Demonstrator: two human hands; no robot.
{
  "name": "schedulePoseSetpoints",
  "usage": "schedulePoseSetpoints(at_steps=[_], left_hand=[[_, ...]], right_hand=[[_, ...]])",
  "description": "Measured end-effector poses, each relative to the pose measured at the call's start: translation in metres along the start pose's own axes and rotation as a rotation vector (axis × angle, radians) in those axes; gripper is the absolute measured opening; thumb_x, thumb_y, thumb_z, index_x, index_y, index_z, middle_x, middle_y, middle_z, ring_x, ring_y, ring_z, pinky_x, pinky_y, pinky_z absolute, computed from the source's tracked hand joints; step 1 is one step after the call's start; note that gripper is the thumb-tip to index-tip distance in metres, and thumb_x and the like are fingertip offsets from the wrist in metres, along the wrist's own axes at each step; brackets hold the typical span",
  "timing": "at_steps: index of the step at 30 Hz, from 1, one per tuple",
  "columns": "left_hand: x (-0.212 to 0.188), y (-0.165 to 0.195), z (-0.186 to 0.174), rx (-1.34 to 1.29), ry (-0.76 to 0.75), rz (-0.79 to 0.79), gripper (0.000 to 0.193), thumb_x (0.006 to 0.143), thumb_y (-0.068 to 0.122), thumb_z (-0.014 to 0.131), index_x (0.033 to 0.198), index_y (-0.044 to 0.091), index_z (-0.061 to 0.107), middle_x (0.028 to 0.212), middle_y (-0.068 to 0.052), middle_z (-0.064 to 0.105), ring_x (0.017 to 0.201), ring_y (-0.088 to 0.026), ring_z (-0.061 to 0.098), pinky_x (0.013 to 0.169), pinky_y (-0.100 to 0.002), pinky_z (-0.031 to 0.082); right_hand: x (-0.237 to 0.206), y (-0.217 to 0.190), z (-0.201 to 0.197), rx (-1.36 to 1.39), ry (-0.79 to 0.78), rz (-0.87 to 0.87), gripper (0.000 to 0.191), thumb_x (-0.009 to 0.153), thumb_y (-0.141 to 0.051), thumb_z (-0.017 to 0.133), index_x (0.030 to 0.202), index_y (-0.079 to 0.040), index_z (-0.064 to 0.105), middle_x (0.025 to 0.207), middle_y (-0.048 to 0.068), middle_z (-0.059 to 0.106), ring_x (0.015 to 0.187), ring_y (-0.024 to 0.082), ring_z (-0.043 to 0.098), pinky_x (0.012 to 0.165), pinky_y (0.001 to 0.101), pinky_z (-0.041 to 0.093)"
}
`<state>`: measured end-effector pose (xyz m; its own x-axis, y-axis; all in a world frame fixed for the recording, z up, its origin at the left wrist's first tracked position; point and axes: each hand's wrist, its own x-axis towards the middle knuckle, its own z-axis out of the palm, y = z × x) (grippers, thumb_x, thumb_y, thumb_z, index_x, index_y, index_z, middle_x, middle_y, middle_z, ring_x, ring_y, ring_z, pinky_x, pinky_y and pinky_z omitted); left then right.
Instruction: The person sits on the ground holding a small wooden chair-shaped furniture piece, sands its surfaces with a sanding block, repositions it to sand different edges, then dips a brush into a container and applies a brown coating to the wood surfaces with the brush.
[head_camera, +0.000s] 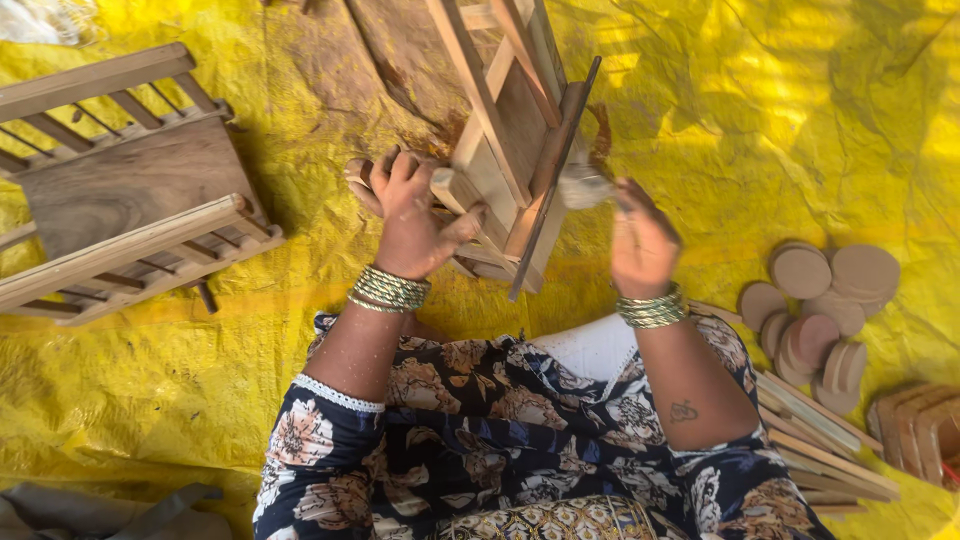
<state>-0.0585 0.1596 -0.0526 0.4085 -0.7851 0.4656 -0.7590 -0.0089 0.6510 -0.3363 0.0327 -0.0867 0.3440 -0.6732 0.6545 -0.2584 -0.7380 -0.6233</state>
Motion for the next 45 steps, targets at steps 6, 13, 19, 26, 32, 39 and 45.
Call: schedulePoseSetpoints(at_steps=[6,13,19,26,32,39,45], left_hand=[[-0.008,0.029,0.009,0.062,0.011,0.147,0.064,0.080,0.058,0.080,0.120,0.009,0.067,0.130,-0.013,0.058,0.138,-0.045,0.037,0.119,-0.069,0.009],[-0.009,0.034,0.017,0.100,0.047,0.197,0.061,0.073,0.055,0.082,0.115,0.012,0.069,0.124,-0.011,0.059,0.136,-0.044,0.038,0.116,-0.073,0.005],[-0.018,0.052,0.037,0.136,0.010,0.159,0.061,0.072,0.059,0.078,0.114,0.015,0.070,0.124,-0.009,0.060,0.137,-0.045,0.038,0.115,-0.074,0.007],[-0.024,0.060,0.049,0.140,-0.036,0.192,0.068,0.072,0.064,0.075,0.117,0.013,0.071,0.124,-0.011,0.058,0.134,-0.049,0.037,0.107,-0.082,0.009],[-0.022,0.058,0.050,0.092,-0.074,0.180,0.068,0.075,0.063,0.074,0.119,0.011,0.070,0.127,-0.011,0.057,0.136,-0.052,0.036,0.107,-0.084,0.011],[-0.019,0.047,0.044,0.084,-0.055,0.152,0.064,0.074,0.063,0.074,0.111,0.011,0.070,0.123,-0.012,0.060,0.134,-0.049,0.038,0.108,-0.081,0.009],[-0.012,0.032,0.038,0.013,0.009,0.176,0.066,0.076,0.061,0.079,0.118,0.011,0.069,0.129,-0.012,0.057,0.139,-0.048,0.034,0.115,-0.074,0.010]], right_hand=[[-0.012,-0.011,0.020,-0.340,-0.385,-0.234,0.043,0.079,-0.009,0.073,0.121,-0.011,0.074,0.144,0.013,0.058,0.141,0.038,0.050,0.119,0.0519,0.037],[-0.004,0.003,0.014,0.012,-0.530,0.013,0.051,0.086,-0.029,0.079,0.129,-0.009,0.059,0.159,0.030,0.028,0.135,0.045,0.050,0.109,0.0491,0.046],[-0.003,0.024,0.006,-0.075,-0.578,-0.046,0.051,0.083,-0.028,0.085,0.122,-0.009,0.058,0.149,0.025,0.043,0.133,0.047,0.051,0.106,0.0482,0.048],[0.005,0.024,-0.009,0.000,-0.459,0.176,0.083,0.079,-0.024,0.087,0.146,-0.002,0.044,0.137,0.021,0.056,0.120,0.035,0.061,0.101,0.0401,0.051],[0.018,0.017,-0.013,-0.273,-0.304,-0.244,0.043,0.063,-0.024,0.092,0.088,-0.007,0.062,0.135,0.021,0.056,0.132,0.046,0.048,0.105,0.0485,0.047],[0.004,0.009,-0.010,-0.324,-0.283,-0.194,0.015,0.088,-0.010,0.083,0.093,-0.010,0.069,0.108,0.003,0.078,0.095,0.020,0.074,0.086,0.0382,0.057],[-0.002,-0.027,0.002,-0.312,-0.574,-0.312,0.023,0.080,-0.011,0.081,0.101,-0.019,0.078,0.099,0.001,0.077,0.094,0.019,0.073,0.089,0.0401,0.058]])
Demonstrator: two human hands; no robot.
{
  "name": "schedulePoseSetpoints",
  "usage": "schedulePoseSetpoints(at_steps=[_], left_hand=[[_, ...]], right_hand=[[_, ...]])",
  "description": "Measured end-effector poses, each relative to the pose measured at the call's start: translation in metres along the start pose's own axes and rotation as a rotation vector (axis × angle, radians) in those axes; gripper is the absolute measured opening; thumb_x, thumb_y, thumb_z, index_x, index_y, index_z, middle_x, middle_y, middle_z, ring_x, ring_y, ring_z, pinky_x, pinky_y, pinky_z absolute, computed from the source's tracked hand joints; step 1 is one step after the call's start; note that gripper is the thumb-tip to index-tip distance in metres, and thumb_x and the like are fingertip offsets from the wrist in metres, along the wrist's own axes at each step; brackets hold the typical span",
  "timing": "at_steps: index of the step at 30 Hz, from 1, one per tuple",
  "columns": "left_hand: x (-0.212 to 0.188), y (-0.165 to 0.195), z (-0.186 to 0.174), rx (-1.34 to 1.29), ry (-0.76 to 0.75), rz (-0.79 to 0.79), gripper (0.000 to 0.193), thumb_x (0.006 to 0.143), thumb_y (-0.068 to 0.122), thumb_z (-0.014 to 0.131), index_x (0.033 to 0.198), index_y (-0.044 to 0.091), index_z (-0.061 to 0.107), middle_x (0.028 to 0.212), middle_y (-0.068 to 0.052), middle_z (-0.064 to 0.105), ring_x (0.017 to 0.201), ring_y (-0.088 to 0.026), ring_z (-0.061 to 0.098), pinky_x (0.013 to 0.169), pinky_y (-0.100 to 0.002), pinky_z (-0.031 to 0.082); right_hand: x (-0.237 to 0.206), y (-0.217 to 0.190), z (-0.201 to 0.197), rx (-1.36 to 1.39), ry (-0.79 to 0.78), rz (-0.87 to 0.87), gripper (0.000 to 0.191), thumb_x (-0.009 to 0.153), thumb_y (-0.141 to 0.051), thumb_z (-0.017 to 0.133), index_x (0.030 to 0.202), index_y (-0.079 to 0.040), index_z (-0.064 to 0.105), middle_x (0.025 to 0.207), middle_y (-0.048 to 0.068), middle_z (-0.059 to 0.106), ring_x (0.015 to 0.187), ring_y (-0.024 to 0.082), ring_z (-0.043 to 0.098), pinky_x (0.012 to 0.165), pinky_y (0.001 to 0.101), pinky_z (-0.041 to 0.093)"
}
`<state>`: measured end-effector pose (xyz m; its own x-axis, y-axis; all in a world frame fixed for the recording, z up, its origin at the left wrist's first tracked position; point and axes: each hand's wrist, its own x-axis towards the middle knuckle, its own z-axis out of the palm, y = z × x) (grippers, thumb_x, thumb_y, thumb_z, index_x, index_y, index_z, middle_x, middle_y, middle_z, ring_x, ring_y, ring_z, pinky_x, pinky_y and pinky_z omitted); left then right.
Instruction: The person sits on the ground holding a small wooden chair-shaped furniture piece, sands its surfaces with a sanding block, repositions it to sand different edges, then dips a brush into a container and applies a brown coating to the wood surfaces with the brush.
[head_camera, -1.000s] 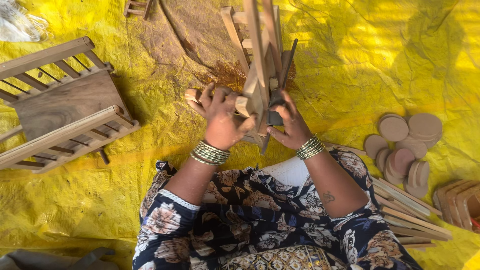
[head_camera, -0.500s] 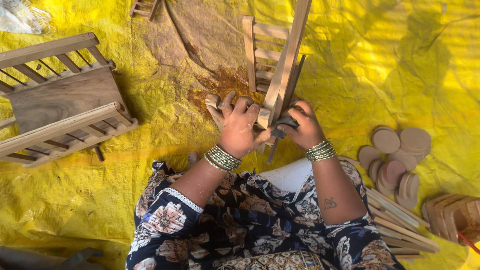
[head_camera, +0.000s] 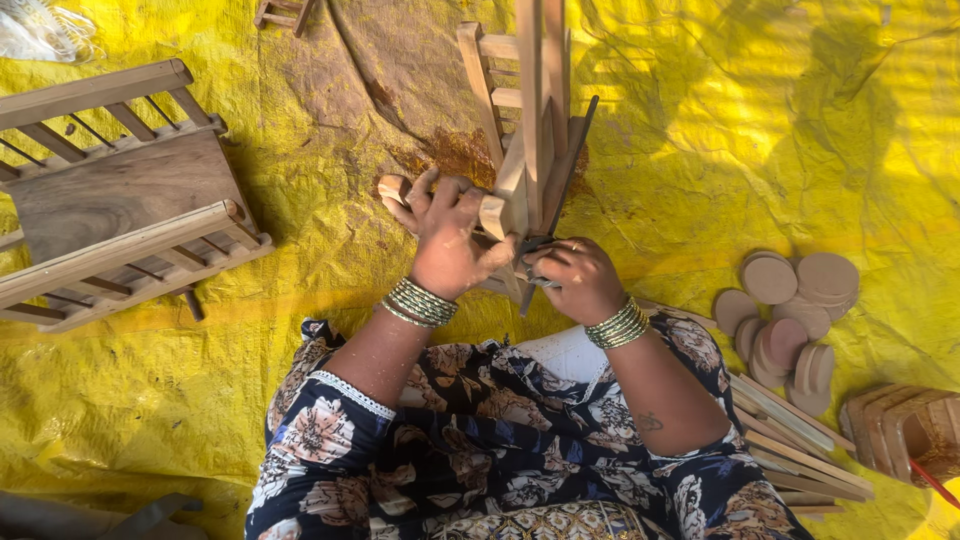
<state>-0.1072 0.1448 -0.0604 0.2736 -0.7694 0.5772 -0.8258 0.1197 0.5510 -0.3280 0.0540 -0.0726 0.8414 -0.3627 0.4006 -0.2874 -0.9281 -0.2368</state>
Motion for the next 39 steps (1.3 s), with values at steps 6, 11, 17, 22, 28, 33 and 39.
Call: schedulePoseSetpoints(at_steps=[6,11,17,22,28,33,39], left_hand=[[0.002,-0.008,-0.004,0.045,0.038,-0.017,0.066,0.069,0.057,0.084,0.116,0.012,0.070,0.128,-0.012,0.057,0.136,-0.047,0.036,0.114,-0.074,0.005],[0.003,-0.006,-0.004,0.056,0.008,-0.045,0.068,0.068,0.058,0.081,0.114,0.010,0.071,0.126,-0.010,0.058,0.138,-0.045,0.037,0.115,-0.074,0.001],[0.006,-0.015,-0.015,0.055,0.008,-0.061,0.071,0.073,0.065,0.080,0.115,0.008,0.069,0.128,-0.012,0.056,0.138,-0.044,0.036,0.115,-0.073,0.000],[0.010,-0.020,-0.027,0.086,-0.010,-0.132,0.071,0.067,0.064,0.076,0.112,0.009,0.069,0.127,-0.010,0.058,0.137,-0.041,0.038,0.117,-0.072,0.001],[0.012,-0.020,-0.032,0.056,-0.012,-0.150,0.069,0.070,0.067,0.076,0.109,0.011,0.072,0.121,-0.012,0.056,0.135,-0.041,0.039,0.119,-0.072,0.002],[0.009,-0.025,-0.030,0.001,-0.004,-0.131,0.072,0.076,0.071,0.075,0.115,0.011,0.071,0.124,-0.015,0.054,0.137,-0.042,0.037,0.122,-0.068,0.006],[0.006,-0.014,-0.020,0.097,-0.014,-0.063,0.066,0.074,0.066,0.076,0.112,0.012,0.071,0.124,-0.011,0.059,0.134,-0.041,0.041,0.116,-0.072,0.006]], right_hand=[[0.011,0.007,-0.001,-0.023,0.090,-0.091,0.029,0.076,0.001,0.071,0.089,-0.024,0.080,0.108,-0.005,0.079,0.115,0.021,0.070,0.100,0.0455,0.054],[0.007,0.009,0.011,-0.094,0.139,0.104,0.029,0.078,0.002,0.072,0.091,-0.023,0.081,0.110,-0.003,0.078,0.116,0.020,0.070,0.103,0.0463,0.054],[-0.006,-0.017,0.024,0.126,0.054,-0.054,0.028,0.082,0.002,0.069,0.099,-0.018,0.079,0.113,0.002,0.077,0.118,0.021,0.068,0.103,0.0437,0.053],[0.013,0.006,0.023,-0.020,0.179,0.002,0.035,0.082,0.007,0.066,0.096,-0.021,0.080,0.115,-0.002,0.077,0.118,0.019,0.069,0.107,0.0470,0.051],[0.008,-0.011,0.040,-0.046,0.222,-0.045,0.031,0.087,0.005,0.071,0.101,-0.020,0.079,0.118,-0.001,0.076,0.119,0.021,0.067,0.111,0.0430,0.049],[-0.007,-0.018,0.048,0.093,0.106,-0.121,0.028,0.084,0.004,0.071,0.092,-0.022,0.078,0.112,-0.005,0.077,0.116,0.018,0.068,0.112,0.0433,0.045],[0.020,0.032,0.026,-0.086,0.329,-0.044,0.031,0.080,0.005,0.072,0.096,-0.020,0.081,0.110,0.000,0.075,0.117,0.020,0.067,0.112,0.0467,0.042]])
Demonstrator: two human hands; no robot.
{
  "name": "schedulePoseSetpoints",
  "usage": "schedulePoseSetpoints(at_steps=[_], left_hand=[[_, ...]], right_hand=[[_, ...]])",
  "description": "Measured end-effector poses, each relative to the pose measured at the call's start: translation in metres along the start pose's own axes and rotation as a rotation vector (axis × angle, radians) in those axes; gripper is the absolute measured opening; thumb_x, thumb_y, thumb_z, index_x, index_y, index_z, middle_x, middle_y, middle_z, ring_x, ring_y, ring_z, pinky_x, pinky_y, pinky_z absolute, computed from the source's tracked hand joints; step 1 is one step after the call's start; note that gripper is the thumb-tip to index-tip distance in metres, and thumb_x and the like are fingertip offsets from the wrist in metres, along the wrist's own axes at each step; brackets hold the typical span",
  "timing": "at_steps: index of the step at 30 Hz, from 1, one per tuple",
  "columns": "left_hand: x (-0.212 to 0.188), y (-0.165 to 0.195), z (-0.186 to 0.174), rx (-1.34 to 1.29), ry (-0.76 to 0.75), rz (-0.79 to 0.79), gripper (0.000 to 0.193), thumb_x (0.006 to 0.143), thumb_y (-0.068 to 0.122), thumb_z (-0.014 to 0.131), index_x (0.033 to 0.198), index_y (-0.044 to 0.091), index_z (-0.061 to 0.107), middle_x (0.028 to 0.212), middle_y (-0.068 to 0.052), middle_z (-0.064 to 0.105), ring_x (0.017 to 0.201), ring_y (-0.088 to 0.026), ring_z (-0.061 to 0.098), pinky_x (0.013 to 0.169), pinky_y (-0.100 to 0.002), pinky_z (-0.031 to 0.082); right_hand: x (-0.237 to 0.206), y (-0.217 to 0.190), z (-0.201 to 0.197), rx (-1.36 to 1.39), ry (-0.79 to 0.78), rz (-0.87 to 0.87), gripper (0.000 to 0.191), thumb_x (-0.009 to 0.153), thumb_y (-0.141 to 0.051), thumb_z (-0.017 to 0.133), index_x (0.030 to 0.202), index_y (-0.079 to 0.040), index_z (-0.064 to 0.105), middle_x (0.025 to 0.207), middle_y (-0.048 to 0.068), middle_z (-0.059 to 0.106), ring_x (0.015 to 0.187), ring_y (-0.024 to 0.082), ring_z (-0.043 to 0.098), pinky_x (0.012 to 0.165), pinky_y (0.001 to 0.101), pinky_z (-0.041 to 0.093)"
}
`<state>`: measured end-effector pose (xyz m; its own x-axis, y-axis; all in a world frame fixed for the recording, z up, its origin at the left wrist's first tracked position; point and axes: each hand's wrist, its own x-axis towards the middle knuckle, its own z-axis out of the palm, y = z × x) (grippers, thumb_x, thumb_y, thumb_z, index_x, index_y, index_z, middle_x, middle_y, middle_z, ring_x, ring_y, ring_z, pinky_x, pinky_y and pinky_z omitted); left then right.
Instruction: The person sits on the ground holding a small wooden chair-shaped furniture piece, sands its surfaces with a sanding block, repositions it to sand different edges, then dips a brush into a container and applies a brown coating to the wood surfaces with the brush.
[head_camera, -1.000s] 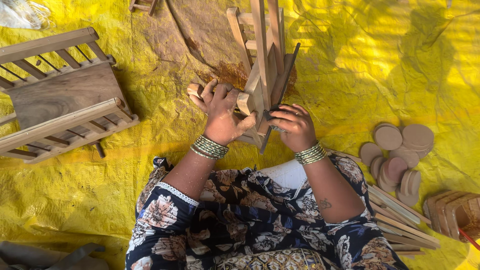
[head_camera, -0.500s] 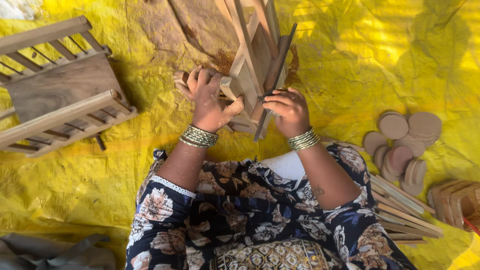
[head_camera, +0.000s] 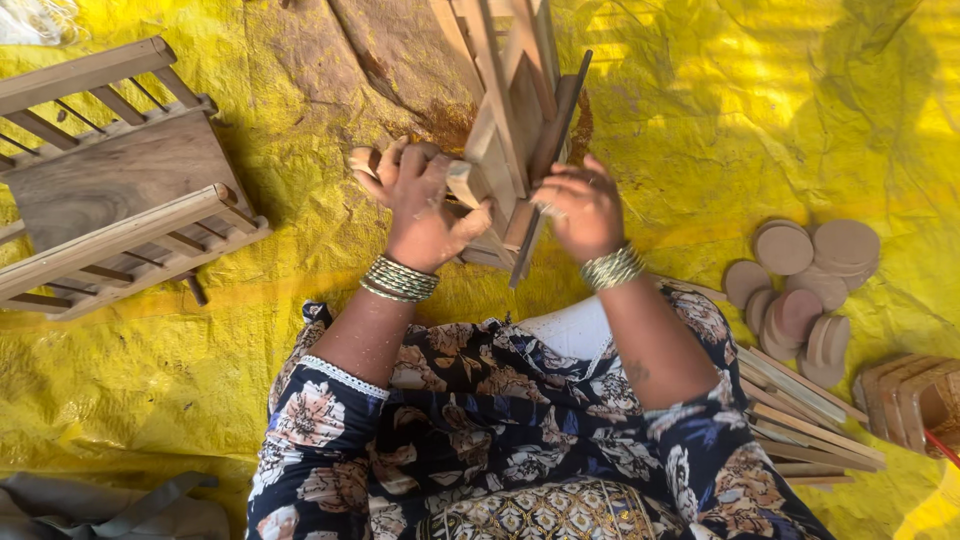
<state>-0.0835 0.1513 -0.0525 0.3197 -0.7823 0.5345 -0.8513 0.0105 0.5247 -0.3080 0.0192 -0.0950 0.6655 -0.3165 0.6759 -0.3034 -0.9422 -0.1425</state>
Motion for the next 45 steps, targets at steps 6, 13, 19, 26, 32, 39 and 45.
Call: schedulePoseSetpoints(at_steps=[6,13,19,26,32,39,45], left_hand=[[-0.009,0.015,0.010,-0.008,-0.003,0.049,0.060,0.073,0.058,0.080,0.115,0.016,0.072,0.129,-0.011,0.057,0.138,-0.047,0.036,0.113,-0.076,0.004],[-0.009,0.016,0.012,-0.004,0.002,0.070,0.065,0.072,0.060,0.082,0.118,0.015,0.069,0.129,-0.011,0.057,0.138,-0.045,0.037,0.111,-0.078,0.002],[-0.009,0.009,0.009,-0.041,0.031,0.078,0.062,0.077,0.059,0.081,0.116,0.012,0.069,0.128,-0.012,0.058,0.139,-0.043,0.038,0.117,-0.073,0.008],[-0.003,-0.001,0.002,-0.103,0.027,0.065,0.063,0.081,0.063,0.078,0.116,0.011,0.069,0.128,-0.013,0.058,0.136,-0.043,0.039,0.120,-0.065,0.019],[-0.006,0.013,0.001,-0.025,0.029,0.087,0.063,0.077,0.062,0.081,0.115,0.012,0.070,0.127,-0.011,0.059,0.136,-0.043,0.039,0.116,-0.071,0.009],[-0.014,0.023,-0.004,-0.005,0.001,0.084,0.058,0.075,0.063,0.080,0.109,0.017,0.071,0.125,-0.007,0.060,0.136,-0.043,0.040,0.116,-0.072,0.005],[-0.024,0.026,-0.001,0.023,-0.089,0.082,0.057,0.081,0.064,0.077,0.114,0.018,0.071,0.128,-0.006,0.059,0.139,-0.044,0.038,0.119,-0.071,0.006]], right_hand=[[-0.012,-0.024,-0.012,0.089,-0.172,-0.083,0.025,0.079,0.003,0.074,0.087,-0.020,0.078,0.106,-0.004,0.075,0.117,0.021,0.067,0.117,0.0462,0.044],[-0.013,-0.009,-0.012,0.246,-0.125,-0.094,0.023,0.081,0.003,0.078,0.083,-0.019,0.076,0.104,-0.005,0.077,0.111,0.019,0.069,0.114,0.0473,0.046],[-0.023,-0.045,0.010,0.146,-0.024,0.065,0.018,0.079,0.001,0.077,0.087,-0.016,0.075,0.104,-0.001,0.077,0.106,0.022,0.069,0.098,0.0429,0.055],[-0.033,-0.004,-0.002,0.908,-0.243,-0.066,0.023,0.098,0.005,0.059,0.100,-0.013,0.072,0.108,-0.003,0.077,0.102,0.014,0.076,0.086,0.0321,0.062],[0.015,0.059,-0.003,0.105,0.044,0.021,0.016,0.087,0.003,0.074,0.094,-0.011,0.076,0.111,0.004,0.075,0.112,0.028,0.070,0.103,0.0450,0.056],[-0.010,0.055,0.004,0.274,-0.238,-0.023,0.019,0.073,0.000,0.073,0.087,-0.012,0.073,0.105,0.006,0.074,0.105,0.028,0.072,0.094,0.0424,0.061],[-0.010,0.083,0.022,-0.040,-0.244,0.139,0.021,0.082,0.006,0.075,0.092,-0.012,0.078,0.098,0.011,0.073,0.092,0.030,0.069,0.081,0.0452,0.058]])
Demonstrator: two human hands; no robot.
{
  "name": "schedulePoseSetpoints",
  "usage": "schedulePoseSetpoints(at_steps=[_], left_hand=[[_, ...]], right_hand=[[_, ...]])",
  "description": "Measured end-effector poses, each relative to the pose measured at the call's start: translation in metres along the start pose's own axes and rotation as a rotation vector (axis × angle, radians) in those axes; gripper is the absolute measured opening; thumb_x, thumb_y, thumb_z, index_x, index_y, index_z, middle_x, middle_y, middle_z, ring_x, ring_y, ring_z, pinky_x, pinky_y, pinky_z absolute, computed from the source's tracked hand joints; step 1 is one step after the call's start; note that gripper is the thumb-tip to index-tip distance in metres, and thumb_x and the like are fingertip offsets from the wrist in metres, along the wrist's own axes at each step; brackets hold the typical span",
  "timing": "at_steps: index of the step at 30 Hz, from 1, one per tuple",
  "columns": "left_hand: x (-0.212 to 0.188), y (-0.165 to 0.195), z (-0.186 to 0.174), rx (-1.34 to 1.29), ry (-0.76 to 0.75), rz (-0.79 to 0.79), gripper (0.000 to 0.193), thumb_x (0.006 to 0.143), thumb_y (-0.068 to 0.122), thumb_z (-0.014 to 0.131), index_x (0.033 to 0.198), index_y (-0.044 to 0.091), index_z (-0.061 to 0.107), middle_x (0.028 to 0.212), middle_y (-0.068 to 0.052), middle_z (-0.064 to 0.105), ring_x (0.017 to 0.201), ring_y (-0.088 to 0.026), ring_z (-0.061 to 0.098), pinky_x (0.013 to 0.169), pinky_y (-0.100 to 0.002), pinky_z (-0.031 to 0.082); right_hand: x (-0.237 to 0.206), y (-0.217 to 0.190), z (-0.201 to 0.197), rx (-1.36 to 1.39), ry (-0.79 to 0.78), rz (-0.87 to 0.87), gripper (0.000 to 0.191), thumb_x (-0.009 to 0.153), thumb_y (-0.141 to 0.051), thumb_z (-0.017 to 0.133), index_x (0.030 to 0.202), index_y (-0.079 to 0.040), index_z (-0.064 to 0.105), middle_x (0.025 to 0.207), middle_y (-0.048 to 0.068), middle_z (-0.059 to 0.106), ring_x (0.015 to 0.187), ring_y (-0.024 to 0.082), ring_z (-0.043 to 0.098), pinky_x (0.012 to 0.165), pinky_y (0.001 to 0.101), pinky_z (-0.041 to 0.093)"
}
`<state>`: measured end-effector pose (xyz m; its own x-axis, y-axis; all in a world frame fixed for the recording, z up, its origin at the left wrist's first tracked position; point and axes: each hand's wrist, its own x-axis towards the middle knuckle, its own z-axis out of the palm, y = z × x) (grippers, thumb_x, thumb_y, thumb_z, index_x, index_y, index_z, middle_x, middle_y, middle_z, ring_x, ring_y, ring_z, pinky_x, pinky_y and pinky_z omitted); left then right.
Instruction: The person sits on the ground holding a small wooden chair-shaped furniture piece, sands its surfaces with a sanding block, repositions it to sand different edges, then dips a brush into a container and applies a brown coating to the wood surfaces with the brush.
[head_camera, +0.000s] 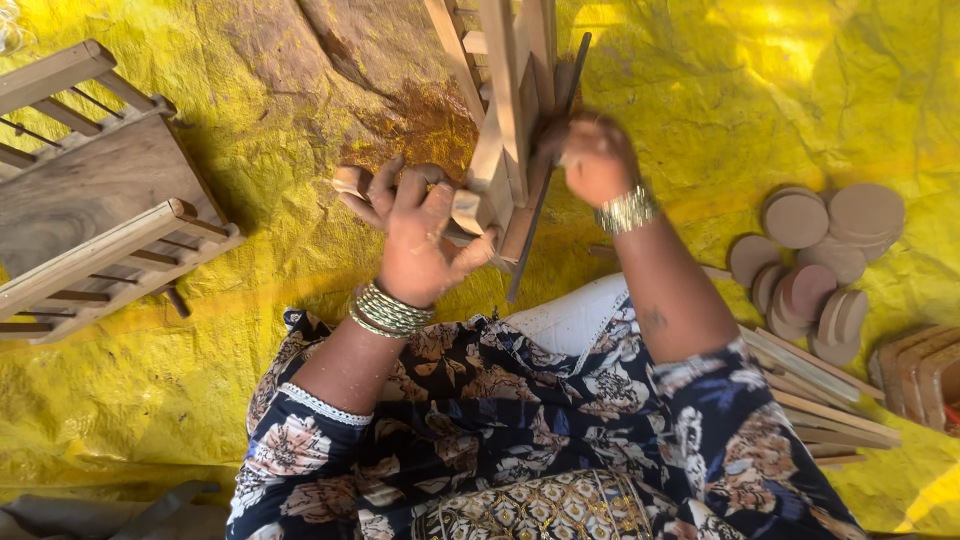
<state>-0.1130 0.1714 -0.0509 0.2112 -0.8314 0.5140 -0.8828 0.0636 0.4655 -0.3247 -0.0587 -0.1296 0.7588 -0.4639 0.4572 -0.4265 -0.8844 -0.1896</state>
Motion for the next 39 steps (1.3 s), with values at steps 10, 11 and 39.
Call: schedulePoseSetpoints(at_steps=[10,11,39], left_hand=[[0.003,-0.001,0.000,0.010,0.034,0.063,0.058,0.078,0.066,0.078,0.109,0.017,0.071,0.124,-0.006,0.059,0.136,-0.043,0.038,0.118,-0.070,0.007],[0.004,-0.006,-0.005,-0.034,0.018,0.042,0.060,0.080,0.066,0.077,0.111,0.016,0.070,0.125,-0.006,0.058,0.137,-0.043,0.038,0.120,-0.068,0.011],[0.004,-0.001,0.004,0.048,-0.012,0.032,0.061,0.078,0.067,0.074,0.112,0.016,0.073,0.125,-0.007,0.061,0.136,-0.045,0.039,0.115,-0.075,0.006]], right_hand=[[-0.031,-0.020,-0.002,0.495,-0.056,0.027,0.026,0.075,0.009,0.070,0.092,-0.010,0.076,0.098,0.008,0.074,0.093,0.025,0.073,0.078,0.0392,0.061],[-0.032,-0.022,0.000,0.486,-0.036,-0.012,0.024,0.075,0.007,0.071,0.090,-0.011,0.075,0.101,0.008,0.075,0.097,0.025,0.073,0.081,0.0392,0.061],[-0.010,-0.046,-0.034,0.136,-0.313,0.081,0.025,0.075,0.005,0.069,0.093,-0.010,0.078,0.106,0.008,0.077,0.093,0.028,0.073,0.082,0.0411,0.058]])
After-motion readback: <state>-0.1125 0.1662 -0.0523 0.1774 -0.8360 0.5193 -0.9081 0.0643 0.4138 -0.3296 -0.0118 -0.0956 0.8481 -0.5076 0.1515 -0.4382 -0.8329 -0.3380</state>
